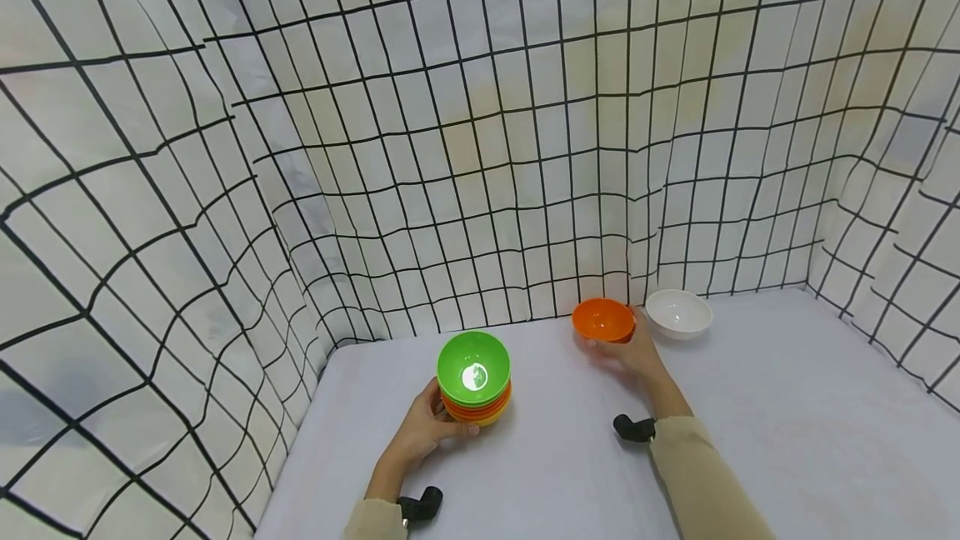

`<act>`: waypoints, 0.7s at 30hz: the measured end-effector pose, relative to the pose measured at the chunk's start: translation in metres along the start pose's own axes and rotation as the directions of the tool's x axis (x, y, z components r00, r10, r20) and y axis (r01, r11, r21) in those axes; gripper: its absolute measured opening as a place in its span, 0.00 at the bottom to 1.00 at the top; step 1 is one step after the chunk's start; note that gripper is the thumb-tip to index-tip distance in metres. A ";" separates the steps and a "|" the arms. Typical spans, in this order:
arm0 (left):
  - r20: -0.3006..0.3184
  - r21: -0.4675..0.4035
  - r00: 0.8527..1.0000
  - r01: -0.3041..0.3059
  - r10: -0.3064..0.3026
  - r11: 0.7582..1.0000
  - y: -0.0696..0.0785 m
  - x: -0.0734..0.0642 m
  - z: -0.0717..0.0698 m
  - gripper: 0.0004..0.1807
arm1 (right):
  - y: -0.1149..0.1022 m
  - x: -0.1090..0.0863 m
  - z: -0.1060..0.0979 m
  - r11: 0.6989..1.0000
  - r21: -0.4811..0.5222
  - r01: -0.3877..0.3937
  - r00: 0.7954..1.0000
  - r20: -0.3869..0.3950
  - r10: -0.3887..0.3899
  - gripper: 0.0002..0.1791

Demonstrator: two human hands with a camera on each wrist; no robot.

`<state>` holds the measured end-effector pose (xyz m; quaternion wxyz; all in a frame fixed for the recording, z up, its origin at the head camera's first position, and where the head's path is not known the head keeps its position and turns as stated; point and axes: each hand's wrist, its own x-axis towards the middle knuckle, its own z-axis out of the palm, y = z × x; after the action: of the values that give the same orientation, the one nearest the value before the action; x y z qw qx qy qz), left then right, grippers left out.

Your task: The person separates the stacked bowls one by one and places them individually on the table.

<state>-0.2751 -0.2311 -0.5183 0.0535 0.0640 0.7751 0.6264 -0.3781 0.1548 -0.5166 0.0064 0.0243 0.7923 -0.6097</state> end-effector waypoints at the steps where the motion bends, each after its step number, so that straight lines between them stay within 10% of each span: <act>1: 0.000 -0.001 1.000 0.000 0.000 1.000 0.000 0.000 0.000 0.56 | 0.000 -0.001 0.000 1.000 0.002 0.000 1.000 -0.004 0.000 0.67; 21: 0.001 0.005 1.000 -0.004 0.004 1.000 0.002 -0.001 0.000 0.55 | -0.004 -0.011 -0.004 0.999 0.033 -0.001 0.999 -0.037 0.002 0.63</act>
<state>-0.2736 -0.2307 -0.5160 0.0525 0.0662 0.7764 0.6246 -0.3675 0.1572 -0.5113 -0.0084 0.0363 0.7821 -0.6220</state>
